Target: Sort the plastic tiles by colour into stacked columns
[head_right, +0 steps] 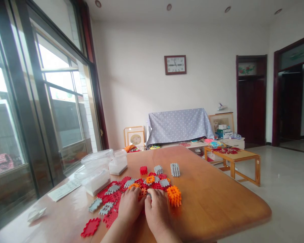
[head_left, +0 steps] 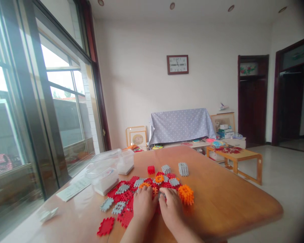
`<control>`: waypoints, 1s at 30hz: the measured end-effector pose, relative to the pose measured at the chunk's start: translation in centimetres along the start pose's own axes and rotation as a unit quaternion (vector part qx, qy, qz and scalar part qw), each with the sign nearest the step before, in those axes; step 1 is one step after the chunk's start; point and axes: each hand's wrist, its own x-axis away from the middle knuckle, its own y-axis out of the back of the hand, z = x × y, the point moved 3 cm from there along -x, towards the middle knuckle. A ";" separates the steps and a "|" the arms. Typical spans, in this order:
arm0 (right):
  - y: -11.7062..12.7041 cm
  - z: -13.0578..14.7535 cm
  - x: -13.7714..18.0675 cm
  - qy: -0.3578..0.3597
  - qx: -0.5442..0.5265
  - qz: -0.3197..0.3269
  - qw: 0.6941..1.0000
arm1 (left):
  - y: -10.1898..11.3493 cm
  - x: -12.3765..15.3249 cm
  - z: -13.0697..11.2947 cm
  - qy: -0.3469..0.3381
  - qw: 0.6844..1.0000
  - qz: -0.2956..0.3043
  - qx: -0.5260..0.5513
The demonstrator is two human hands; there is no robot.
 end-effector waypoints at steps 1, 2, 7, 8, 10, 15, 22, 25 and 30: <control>0.0 0.0 0.0 -0.002 -0.001 0.001 1.000 | 0.0 0.0 0.0 0.002 1.000 0.003 -0.004; 0.0 0.0 0.0 -0.005 -0.003 0.004 1.000 | 0.0 0.0 0.0 0.004 1.000 0.006 -0.007; 0.1 0.1 0.0 -0.005 -0.006 0.014 1.000 | 0.4 -0.3 -0.3 0.000 1.000 0.009 -0.019; 0.1 0.1 0.0 -0.004 -0.003 0.013 1.000 | 0.5 -0.3 -0.3 -0.002 1.000 0.009 -0.020; 0.1 0.1 0.0 -0.002 0.004 0.010 1.000 | 0.6 -0.4 -0.3 -0.005 1.000 0.007 -0.019; 0.3 0.3 0.0 0.005 0.008 -0.001 1.000 | 0.7 -0.5 0.3 0.013 0.999 0.006 0.029; -0.3 -0.3 0.2 -0.009 -0.018 -0.019 1.000 | 0.8 0.5 1.6 -0.019 0.932 -0.114 0.342; -0.3 -0.3 0.5 -0.006 -0.050 -0.021 0.999 | 0.7 1.1 2.1 0.016 0.846 -0.116 0.520; 0.8 1.6 0.8 0.018 -0.120 0.050 0.991 | 1.7 2.6 2.2 0.081 0.756 -0.078 0.645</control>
